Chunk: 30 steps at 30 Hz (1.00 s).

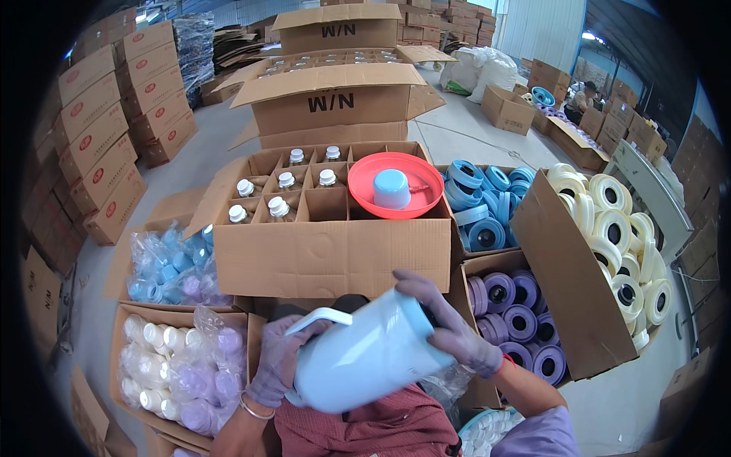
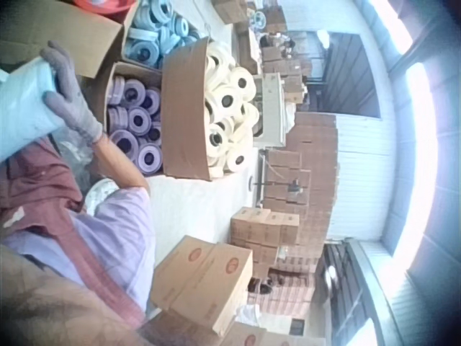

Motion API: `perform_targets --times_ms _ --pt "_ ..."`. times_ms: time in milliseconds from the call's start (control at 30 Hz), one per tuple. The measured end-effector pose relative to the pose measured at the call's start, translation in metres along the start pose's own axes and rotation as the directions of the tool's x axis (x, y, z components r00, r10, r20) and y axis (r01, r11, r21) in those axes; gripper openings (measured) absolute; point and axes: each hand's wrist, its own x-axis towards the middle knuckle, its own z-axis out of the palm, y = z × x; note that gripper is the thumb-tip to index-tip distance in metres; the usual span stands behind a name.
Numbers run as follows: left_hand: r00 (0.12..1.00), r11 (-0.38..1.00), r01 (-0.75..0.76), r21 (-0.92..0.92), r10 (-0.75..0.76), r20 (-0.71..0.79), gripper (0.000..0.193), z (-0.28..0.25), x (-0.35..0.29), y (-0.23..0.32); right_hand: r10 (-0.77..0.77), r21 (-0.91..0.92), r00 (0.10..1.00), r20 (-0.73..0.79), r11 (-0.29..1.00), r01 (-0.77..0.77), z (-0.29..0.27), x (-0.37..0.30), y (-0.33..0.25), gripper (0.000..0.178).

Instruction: The person assembles thermos bottles by inserting glass liners into plastic bodies, screwing on colored lids, and wrapping each completed unit in a plastic bag. The person repeats this process with multiple bottles of different colors.

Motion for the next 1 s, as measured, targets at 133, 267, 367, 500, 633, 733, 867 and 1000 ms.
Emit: perform_targets --times_ms 133,267,367,500,633,733,867,1000 --pt "0.968 0.960 -0.212 0.181 0.231 -0.094 0.017 -0.014 -0.002 0.008 -0.023 0.058 0.997 -0.071 0.998 0.027 0.004 0.021 0.025 0.079" --pt "0.930 0.947 -0.311 0.077 0.320 -0.179 0.019 -0.059 0.003 0.005 -0.173 -0.278 0.985 0.009 0.945 0.169 -0.002 0.079 0.020 0.074" --pt "0.905 0.884 -0.215 0.415 0.340 -0.255 0.026 -0.083 -0.007 0.016 -0.275 -0.733 0.959 -0.064 0.665 0.142 -0.059 0.149 0.062 0.073" --pt "0.862 0.846 -0.438 -0.304 0.298 -0.411 0.041 -0.060 0.012 0.006 -0.051 -0.954 0.988 -0.149 0.268 -0.130 -0.115 0.216 0.101 0.075" --pt "0.746 0.836 -0.427 0.344 0.541 -0.388 0.034 -0.064 0.042 -0.018 -0.178 -0.940 0.971 -0.161 0.328 -0.095 -0.130 0.222 0.098 0.069" --pt "0.719 0.690 -0.224 0.688 0.594 -0.362 0.040 -0.076 0.050 -0.027 -0.649 -0.877 0.757 -0.077 0.405 0.258 -0.042 0.169 0.033 0.075" --pt "0.605 0.422 -0.368 0.828 0.785 -0.131 0.033 -0.018 0.075 -0.031 -0.637 -0.895 0.743 0.207 0.184 0.407 0.028 0.077 0.052 0.066" --pt "0.730 0.762 -0.380 0.525 0.595 -0.335 0.035 0.012 0.050 -0.029 -0.612 -0.660 0.621 -0.489 0.725 0.195 0.098 0.085 0.090 0.082"
